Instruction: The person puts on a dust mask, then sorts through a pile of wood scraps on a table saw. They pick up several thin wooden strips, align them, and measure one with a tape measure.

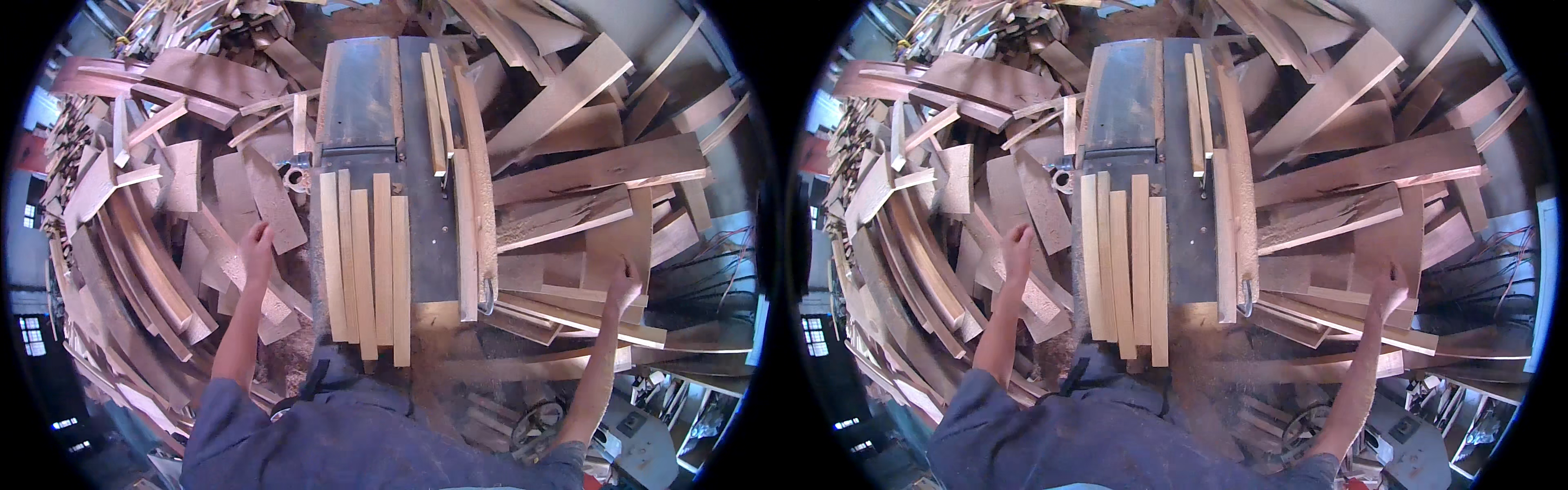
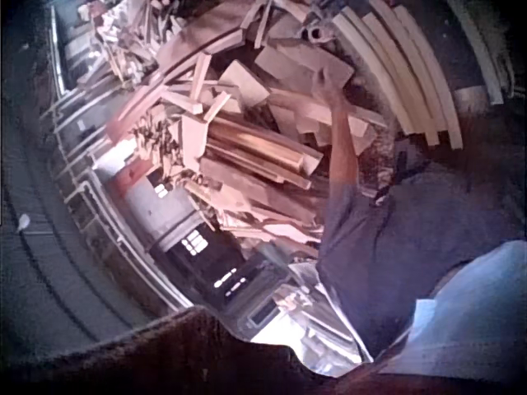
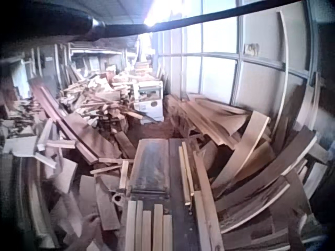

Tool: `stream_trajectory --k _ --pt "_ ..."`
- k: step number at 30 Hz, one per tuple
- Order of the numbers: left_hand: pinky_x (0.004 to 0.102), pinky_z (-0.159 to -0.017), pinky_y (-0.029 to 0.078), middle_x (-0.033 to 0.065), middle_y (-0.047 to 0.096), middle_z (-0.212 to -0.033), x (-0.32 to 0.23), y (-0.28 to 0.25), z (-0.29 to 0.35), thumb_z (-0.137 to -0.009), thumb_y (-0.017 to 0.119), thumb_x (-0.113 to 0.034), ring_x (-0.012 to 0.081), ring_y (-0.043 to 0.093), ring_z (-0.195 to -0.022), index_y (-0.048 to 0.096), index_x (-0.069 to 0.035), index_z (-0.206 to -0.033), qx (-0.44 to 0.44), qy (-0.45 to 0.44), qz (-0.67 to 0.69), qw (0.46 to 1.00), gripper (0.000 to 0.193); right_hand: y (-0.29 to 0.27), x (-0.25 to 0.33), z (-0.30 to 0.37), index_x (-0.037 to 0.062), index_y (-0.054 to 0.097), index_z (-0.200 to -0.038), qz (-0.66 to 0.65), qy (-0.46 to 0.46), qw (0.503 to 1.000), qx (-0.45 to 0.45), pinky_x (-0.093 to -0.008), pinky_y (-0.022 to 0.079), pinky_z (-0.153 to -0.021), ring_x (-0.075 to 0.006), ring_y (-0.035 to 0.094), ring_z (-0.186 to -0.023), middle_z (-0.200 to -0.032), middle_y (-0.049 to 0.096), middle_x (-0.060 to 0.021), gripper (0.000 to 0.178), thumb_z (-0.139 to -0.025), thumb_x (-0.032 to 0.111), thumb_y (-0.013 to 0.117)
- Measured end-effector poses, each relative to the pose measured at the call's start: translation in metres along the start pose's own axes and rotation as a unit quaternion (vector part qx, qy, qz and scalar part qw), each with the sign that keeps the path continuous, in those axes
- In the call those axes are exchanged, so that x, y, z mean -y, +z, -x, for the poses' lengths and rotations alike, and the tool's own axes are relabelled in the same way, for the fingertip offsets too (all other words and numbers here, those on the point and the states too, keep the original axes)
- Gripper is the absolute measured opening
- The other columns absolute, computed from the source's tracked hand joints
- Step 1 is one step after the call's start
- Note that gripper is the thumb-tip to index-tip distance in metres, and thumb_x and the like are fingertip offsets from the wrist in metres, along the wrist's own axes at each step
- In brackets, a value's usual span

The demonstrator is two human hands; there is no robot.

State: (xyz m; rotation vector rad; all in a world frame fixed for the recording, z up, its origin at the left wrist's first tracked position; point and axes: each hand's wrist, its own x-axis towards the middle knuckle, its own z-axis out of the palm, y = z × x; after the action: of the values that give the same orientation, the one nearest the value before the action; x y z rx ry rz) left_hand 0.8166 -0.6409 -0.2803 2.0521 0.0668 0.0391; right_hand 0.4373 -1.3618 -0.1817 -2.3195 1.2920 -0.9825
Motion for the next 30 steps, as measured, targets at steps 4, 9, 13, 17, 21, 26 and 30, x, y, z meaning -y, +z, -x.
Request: stream_trajectory --k 4,9,13,17,21,26,30 --pt "0.0284 -0.077 0.052 0.0041 0.072 -0.089 0.017 -0.046 0.044 -0.092 0.064 -0.014 0.0121 0.065 -0.084 0.071 0.006 -0.108 -0.004 -0.039 -0.013 0.999 0.026 -0.023 0.081 -0.038 -0.0006 0.075 -0.114 0.017 -0.024 0.999 0.019 -0.0368 0.055 -0.085 -0.0255 0.074 -0.093 -0.103 0.077 -0.0190 0.034 -0.095 0.026 0.068" --pt "0.0336 -0.074 0.050 0.0073 0.067 -0.081 0.052 0.009 0.025 -0.096 0.062 -0.027 0.0161 0.061 -0.078 0.068 0.002 -0.099 0.126 -0.060 -0.068 0.988 0.030 0.025 0.224 -0.098 -0.0039 0.074 -0.112 0.057 -0.127 0.985 0.104 -0.0348 0.054 -0.086 -0.0216 0.073 -0.094 -0.101 0.076 -0.0188 0.037 -0.096 0.028 0.068" --pt "0.0420 -0.083 0.051 0.0199 0.069 -0.092 0.051 0.087 0.006 -0.101 0.056 -0.039 0.0306 0.066 -0.087 0.066 0.001 -0.114 0.108 -0.119 -0.033 0.986 0.044 0.133 0.325 -0.137 0.0008 0.074 -0.113 -0.017 -0.213 0.959 0.187 -0.0367 0.053 -0.086 -0.0230 0.073 -0.096 -0.098 0.077 -0.0166 0.045 -0.091 0.040 0.070" --pt "0.0493 -0.094 0.047 0.0286 0.067 -0.112 0.082 0.141 -0.002 -0.103 0.052 -0.040 0.0445 0.064 -0.106 0.056 0.003 -0.133 0.074 -0.125 -0.052 0.988 0.053 0.250 0.404 -0.152 0.0031 0.076 -0.109 0.002 -0.249 0.929 0.275 -0.0344 0.053 -0.083 -0.0238 0.072 -0.092 -0.096 0.075 -0.0161 0.043 -0.088 0.040 0.072" --pt "0.0519 -0.099 0.044 0.0317 0.064 -0.121 0.062 0.136 0.003 -0.104 0.050 -0.043 0.0484 0.059 -0.115 0.049 0.006 -0.140 0.082 -0.139 -0.117 0.980 0.061 0.344 0.450 -0.155 0.0050 0.077 -0.101 0.089 -0.230 0.917 0.313 -0.0373 0.053 -0.086 -0.0278 0.072 -0.096 -0.098 0.074 -0.0172 0.041 -0.087 0.043 0.070" --pt "0.0518 -0.101 0.042 0.0309 0.061 -0.124 0.052 0.134 -0.003 -0.105 0.053 -0.039 0.0475 0.055 -0.119 0.048 0.007 -0.139 0.106 -0.189 -0.100 0.971 0.058 0.433 0.475 -0.156 0.0057 0.077 -0.100 0.198 -0.244 0.881 0.354 -0.0428 0.053 -0.089 -0.0318 0.070 -0.102 -0.105 0.073 -0.0190 0.046 -0.083 0.048 0.070" --pt "0.0522 -0.102 0.041 0.0303 0.059 -0.126 0.059 0.133 -0.005 -0.104 0.054 -0.033 0.0473 0.053 -0.119 0.047 0.006 -0.141 0.113 -0.170 -0.088 0.975 0.055 0.491 0.494 -0.138 0.0043 0.074 -0.108 0.226 -0.177 0.870 0.401 -0.0426 0.054 -0.092 -0.0332 0.070 -0.107 -0.109 0.073 -0.0195 0.053 -0.081 0.049 0.069"
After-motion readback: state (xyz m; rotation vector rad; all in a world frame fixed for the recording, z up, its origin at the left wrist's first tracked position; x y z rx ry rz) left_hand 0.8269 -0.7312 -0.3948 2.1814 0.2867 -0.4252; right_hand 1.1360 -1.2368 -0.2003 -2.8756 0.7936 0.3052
